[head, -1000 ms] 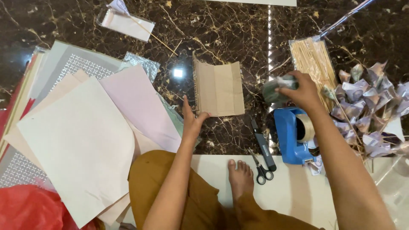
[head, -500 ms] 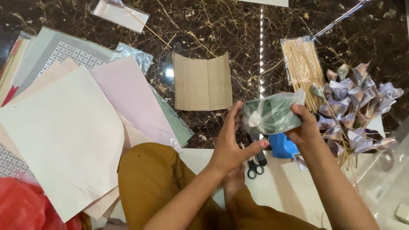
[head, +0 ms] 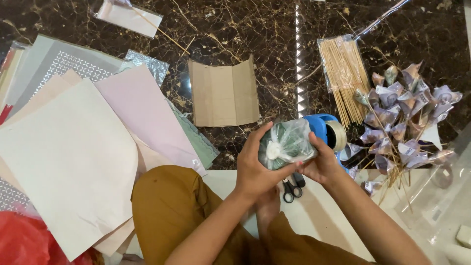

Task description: Preparing floral foam bases by wrapping them in plastic and cutting cardboard supports.

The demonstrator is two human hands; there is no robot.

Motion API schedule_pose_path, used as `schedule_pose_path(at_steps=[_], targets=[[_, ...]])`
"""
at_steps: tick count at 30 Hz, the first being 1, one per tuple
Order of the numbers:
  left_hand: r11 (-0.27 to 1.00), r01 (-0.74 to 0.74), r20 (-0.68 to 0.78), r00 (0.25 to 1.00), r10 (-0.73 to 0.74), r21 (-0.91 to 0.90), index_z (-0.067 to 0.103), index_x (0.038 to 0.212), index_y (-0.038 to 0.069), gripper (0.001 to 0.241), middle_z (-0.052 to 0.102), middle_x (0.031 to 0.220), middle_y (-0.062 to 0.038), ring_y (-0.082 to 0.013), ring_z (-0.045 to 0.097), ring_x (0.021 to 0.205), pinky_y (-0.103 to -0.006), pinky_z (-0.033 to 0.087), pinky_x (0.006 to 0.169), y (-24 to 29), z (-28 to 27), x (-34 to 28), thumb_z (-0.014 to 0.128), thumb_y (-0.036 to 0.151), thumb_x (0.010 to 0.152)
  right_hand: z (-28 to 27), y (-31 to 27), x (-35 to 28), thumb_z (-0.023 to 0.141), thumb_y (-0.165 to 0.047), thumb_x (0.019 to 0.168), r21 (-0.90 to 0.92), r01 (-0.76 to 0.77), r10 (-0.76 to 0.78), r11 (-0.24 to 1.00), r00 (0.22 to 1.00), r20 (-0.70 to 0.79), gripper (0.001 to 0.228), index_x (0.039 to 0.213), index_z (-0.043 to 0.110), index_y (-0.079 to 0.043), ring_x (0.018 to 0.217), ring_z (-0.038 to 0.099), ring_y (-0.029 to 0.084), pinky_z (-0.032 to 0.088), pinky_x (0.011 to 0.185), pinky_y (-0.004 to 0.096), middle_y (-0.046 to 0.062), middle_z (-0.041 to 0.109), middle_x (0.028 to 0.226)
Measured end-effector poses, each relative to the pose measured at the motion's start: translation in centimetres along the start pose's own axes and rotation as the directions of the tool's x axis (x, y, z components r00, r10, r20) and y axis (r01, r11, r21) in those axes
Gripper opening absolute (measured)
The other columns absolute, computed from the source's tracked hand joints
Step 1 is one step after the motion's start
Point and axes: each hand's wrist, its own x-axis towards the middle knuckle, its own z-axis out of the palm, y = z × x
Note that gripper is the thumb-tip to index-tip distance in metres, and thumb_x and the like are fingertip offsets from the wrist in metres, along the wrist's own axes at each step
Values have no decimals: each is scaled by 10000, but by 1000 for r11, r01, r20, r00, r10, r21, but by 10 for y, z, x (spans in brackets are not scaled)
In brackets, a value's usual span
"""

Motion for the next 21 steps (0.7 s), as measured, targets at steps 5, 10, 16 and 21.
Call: schedule_pose_path(at_steps=[5, 10, 16, 21], targets=[[990, 123, 6, 992, -123, -65, 553, 1428, 81, 909, 653, 1263, -190, -385, 645, 1179, -545, 515, 1003, 1, -10, 5, 956, 267, 634, 8, 5, -1, 559, -822, 807, -77, 20, -11, 997, 993, 118, 960, 1368, 612, -45, 976, 715, 373, 553, 867, 584, 254, 725, 1184], [833, 474, 47, 875, -481, -286, 510, 1442, 109, 860, 648, 1269, -207, -338, 606, 1229, -510, 477, 1034, -3, -16, 9, 903, 331, 710, 36, -2, -10, 803, -165, 733, -562, 217, -275, 798, 961, -19, 927, 1565, 403, -78, 1160, 623, 345, 544, 950, 582, 254, 626, 1332], [828, 486, 109, 873, -476, -279, 498, 1471, 119, 849, 589, 1360, -247, -391, 566, 1290, -526, 484, 1035, -3, -20, 10, 852, 405, 755, 62, -8, -20, 808, -211, 718, -660, 193, -331, 726, 939, -89, 878, 1527, 479, -112, 1127, 625, 304, 553, 932, 536, 220, 660, 1300], [991, 61, 110, 993, -48, -120, 519, 1461, 167, 790, 563, 1359, -283, -462, 610, 1206, -597, 562, 950, -2, -15, -6, 835, 394, 774, 45, -12, -21, 731, -106, 702, -436, 301, -299, 848, 951, 75, 965, 1594, 366, -77, 1174, 589, 378, 471, 975, 596, 260, 609, 1330]])
